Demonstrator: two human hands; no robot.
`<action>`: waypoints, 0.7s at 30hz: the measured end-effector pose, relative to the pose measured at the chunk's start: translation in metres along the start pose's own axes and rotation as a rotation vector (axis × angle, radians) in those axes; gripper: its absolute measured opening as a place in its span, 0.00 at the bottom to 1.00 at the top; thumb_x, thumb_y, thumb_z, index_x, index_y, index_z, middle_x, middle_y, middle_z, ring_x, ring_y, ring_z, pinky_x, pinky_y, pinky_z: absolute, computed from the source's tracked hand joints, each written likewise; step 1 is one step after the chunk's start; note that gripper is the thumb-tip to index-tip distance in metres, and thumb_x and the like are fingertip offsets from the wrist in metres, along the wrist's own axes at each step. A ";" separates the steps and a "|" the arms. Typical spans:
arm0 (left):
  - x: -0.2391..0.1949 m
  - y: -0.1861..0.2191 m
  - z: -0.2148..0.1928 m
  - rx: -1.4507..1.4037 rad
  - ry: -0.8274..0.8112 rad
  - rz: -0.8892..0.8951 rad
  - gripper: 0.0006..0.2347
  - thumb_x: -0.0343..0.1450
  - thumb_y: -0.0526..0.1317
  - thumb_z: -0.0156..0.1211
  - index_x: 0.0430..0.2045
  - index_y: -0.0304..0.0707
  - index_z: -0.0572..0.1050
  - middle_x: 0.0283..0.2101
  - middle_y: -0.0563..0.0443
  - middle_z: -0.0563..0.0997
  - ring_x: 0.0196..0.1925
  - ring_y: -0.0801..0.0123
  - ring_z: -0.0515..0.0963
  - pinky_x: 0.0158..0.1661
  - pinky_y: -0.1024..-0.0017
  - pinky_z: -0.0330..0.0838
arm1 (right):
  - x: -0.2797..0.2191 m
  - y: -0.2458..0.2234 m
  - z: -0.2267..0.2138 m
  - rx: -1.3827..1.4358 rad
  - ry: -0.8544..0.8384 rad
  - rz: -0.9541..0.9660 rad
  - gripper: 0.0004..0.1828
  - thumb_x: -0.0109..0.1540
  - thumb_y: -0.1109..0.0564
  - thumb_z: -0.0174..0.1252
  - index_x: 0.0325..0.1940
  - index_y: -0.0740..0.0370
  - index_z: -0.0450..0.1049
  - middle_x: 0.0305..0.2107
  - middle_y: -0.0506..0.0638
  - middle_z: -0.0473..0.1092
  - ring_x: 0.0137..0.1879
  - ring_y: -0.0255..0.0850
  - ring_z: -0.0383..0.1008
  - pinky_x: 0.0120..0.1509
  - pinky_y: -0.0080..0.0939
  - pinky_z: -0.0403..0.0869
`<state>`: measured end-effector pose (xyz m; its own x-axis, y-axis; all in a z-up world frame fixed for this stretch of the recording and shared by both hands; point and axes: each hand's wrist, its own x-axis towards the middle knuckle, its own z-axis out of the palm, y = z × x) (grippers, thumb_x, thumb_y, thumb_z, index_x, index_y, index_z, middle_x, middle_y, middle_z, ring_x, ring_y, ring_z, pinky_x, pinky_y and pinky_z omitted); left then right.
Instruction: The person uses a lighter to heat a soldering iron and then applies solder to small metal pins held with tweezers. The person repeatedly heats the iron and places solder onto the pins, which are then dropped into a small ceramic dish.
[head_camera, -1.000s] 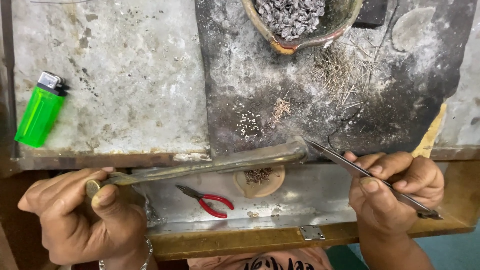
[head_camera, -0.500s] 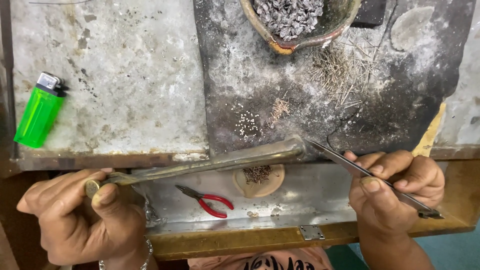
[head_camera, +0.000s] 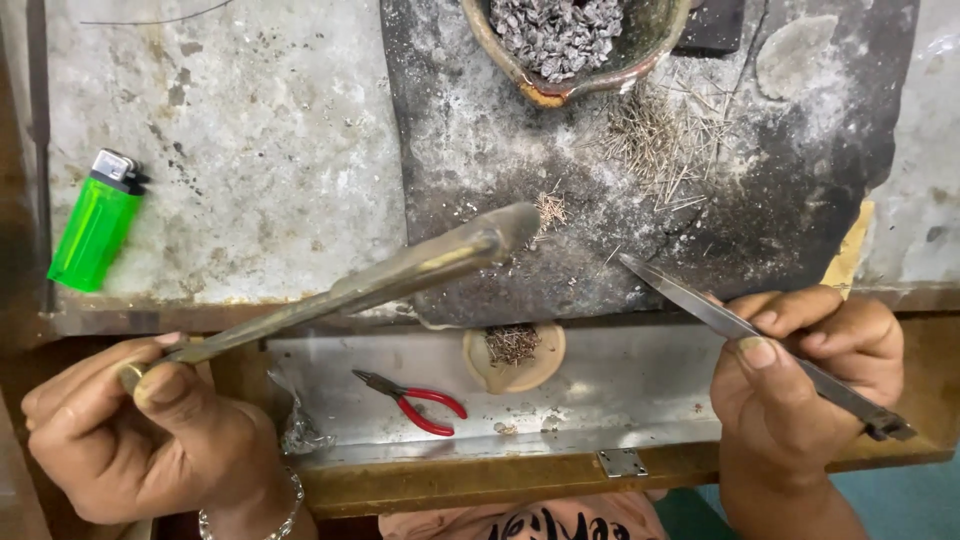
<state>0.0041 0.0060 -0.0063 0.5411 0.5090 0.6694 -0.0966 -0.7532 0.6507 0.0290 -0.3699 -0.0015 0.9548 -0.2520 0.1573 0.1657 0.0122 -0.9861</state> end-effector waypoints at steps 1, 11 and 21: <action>0.000 0.000 0.000 0.000 0.004 0.004 0.18 0.84 0.43 0.55 0.37 0.19 0.64 0.36 0.28 0.70 0.39 0.45 0.75 0.45 0.56 0.73 | 0.001 0.002 -0.002 0.004 -0.001 -0.004 0.15 0.64 0.66 0.59 0.46 0.51 0.62 0.37 0.52 0.66 0.42 0.39 0.73 0.64 0.45 0.84; 0.015 -0.007 -0.005 0.097 0.254 -0.049 0.17 0.84 0.42 0.52 0.43 0.16 0.74 0.40 0.36 0.73 0.42 0.56 0.72 0.46 0.64 0.69 | 0.009 -0.070 0.020 -0.571 -0.223 -0.482 0.14 0.71 0.72 0.56 0.45 0.73 0.55 0.43 0.68 0.61 0.50 0.60 0.70 0.63 0.57 0.76; 0.035 -0.027 -0.025 -0.090 0.568 -0.207 0.09 0.81 0.40 0.55 0.39 0.29 0.70 0.41 0.47 0.71 0.43 0.67 0.71 0.49 0.71 0.70 | 0.061 -0.120 0.175 -1.183 -0.893 -1.228 0.17 0.72 0.58 0.55 0.64 0.66 0.73 0.38 0.56 0.75 0.49 0.48 0.77 0.33 0.37 0.80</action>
<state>0.0054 0.0546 0.0086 0.0282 0.8025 0.5960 -0.1210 -0.5891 0.7989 0.1104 -0.2172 0.1358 0.3568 0.8886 0.2883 0.8848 -0.4205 0.2009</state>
